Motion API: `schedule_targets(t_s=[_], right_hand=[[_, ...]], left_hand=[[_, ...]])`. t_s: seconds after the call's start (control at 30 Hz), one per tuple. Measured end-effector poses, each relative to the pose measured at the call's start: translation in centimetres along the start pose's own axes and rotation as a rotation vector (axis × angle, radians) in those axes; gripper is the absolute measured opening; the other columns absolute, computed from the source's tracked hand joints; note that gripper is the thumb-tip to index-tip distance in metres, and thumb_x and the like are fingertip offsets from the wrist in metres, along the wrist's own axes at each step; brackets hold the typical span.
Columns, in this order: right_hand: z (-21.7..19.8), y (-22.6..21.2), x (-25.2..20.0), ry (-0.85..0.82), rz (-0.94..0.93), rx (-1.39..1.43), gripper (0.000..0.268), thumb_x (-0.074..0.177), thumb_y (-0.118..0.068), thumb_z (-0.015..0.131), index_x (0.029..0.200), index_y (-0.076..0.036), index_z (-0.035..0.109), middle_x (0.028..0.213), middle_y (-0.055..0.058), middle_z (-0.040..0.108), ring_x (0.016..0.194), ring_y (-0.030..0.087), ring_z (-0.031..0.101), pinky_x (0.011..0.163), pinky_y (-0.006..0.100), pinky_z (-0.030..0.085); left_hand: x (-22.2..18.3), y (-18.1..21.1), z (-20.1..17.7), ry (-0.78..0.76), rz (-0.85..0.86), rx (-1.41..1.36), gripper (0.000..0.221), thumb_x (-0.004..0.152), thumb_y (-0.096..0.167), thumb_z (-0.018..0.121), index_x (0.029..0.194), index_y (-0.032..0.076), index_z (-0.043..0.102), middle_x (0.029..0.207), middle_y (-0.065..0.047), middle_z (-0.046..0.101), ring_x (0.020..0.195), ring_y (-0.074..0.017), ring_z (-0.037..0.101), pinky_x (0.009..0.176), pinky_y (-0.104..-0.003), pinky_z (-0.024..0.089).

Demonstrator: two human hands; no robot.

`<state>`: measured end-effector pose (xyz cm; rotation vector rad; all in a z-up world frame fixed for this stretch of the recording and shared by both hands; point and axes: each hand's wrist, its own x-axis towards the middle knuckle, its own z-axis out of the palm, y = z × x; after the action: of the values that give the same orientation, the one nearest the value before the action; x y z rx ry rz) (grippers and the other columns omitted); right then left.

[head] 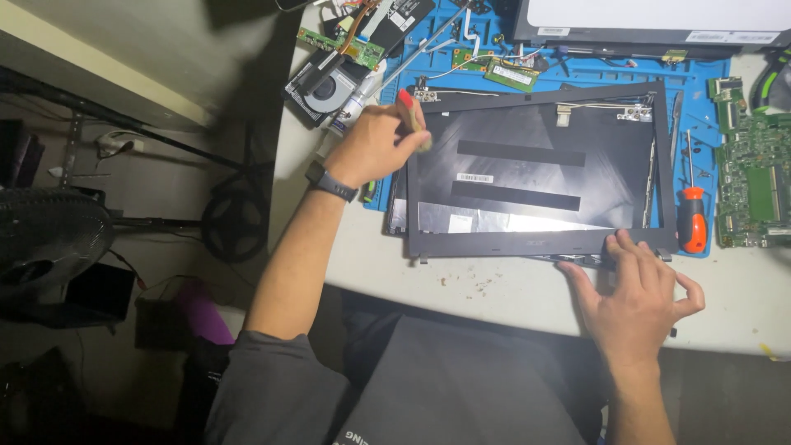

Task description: Disassembling and cleaning a laptop screen assembly using a brush, pry tool, and screwdriver.

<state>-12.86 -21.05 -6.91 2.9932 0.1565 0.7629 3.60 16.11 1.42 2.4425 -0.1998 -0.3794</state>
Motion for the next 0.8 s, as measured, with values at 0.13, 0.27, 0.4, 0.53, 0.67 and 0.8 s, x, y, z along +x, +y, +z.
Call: schedule_targets(t_s=[0.13,0.27,0.4,0.53,0.67,0.8], right_hand=[[0.0,-0.1,-0.1,-0.004,0.004,-0.003,0.06,0.095,-0.075,0.069,0.117,-0.021,0.08,0.132,-0.011,0.081,0.124,0.011,0.073,0.115,0.035,0.023],[0.1,-0.1,0.0,-0.008,0.024,-0.018,0.06,0.092,-0.076,0.07,0.116,-0.022,0.079,0.132,-0.012,0.081,0.124,0.011,0.073,0.114,0.034,0.024],[0.0,-0.2,0.1,-0.011,0.028,-0.031,0.058,0.091,-0.076,0.07,0.114,-0.023,0.078,0.131,-0.014,0.08,0.125,0.01,0.073,0.113,0.034,0.024],[0.3,-0.1,-0.2,-0.016,0.041,-0.009,0.059,0.09,-0.075,0.07,0.116,-0.024,0.078,0.132,-0.013,0.08,0.125,0.011,0.073,0.11,0.034,0.025],[0.4,-0.1,0.0,0.014,0.023,-0.054,0.058,0.089,-0.076,0.07,0.115,-0.025,0.079,0.133,-0.015,0.079,0.123,0.01,0.074,0.11,0.032,0.025],[0.2,-0.2,0.0,-0.014,0.038,-0.039,0.057,0.089,-0.075,0.068,0.114,-0.025,0.078,0.134,-0.016,0.078,0.124,0.01,0.074,0.109,0.031,0.024]], left_hand=[[2.8,-1.7,0.5,0.214,0.268,-0.003,0.023,0.1,0.019,0.061,0.084,0.009,0.073,0.088,-0.002,0.08,0.084,-0.0201,0.075,0.085,-0.037,0.057],[2.8,-1.9,0.7,0.148,0.107,0.143,0.048,0.101,0.037,0.068,0.067,0.007,0.053,0.068,-0.006,0.055,0.061,-0.0237,0.052,0.058,-0.042,0.042],[3.0,-3.3,0.9,0.332,0.299,0.041,0.027,0.099,0.023,0.067,0.077,0.01,0.06,0.093,-0.006,0.07,0.084,-0.0268,0.066,0.074,-0.04,0.051],[2.0,-2.2,0.4,0.113,0.045,0.136,0.062,0.101,0.047,0.066,0.058,0.006,0.046,0.068,-0.007,0.062,0.057,-0.0232,0.053,0.053,-0.044,0.043],[3.2,-3.2,0.7,0.279,0.178,0.036,0.033,0.099,0.031,0.068,0.078,0.006,0.067,0.078,-0.008,0.069,0.065,-0.0236,0.059,0.062,-0.039,0.049],[4.9,-3.6,1.5,0.424,0.374,0.019,0.023,0.098,0.026,0.068,0.085,0.007,0.072,0.088,-0.006,0.078,0.079,-0.0271,0.072,0.075,-0.04,0.054]])
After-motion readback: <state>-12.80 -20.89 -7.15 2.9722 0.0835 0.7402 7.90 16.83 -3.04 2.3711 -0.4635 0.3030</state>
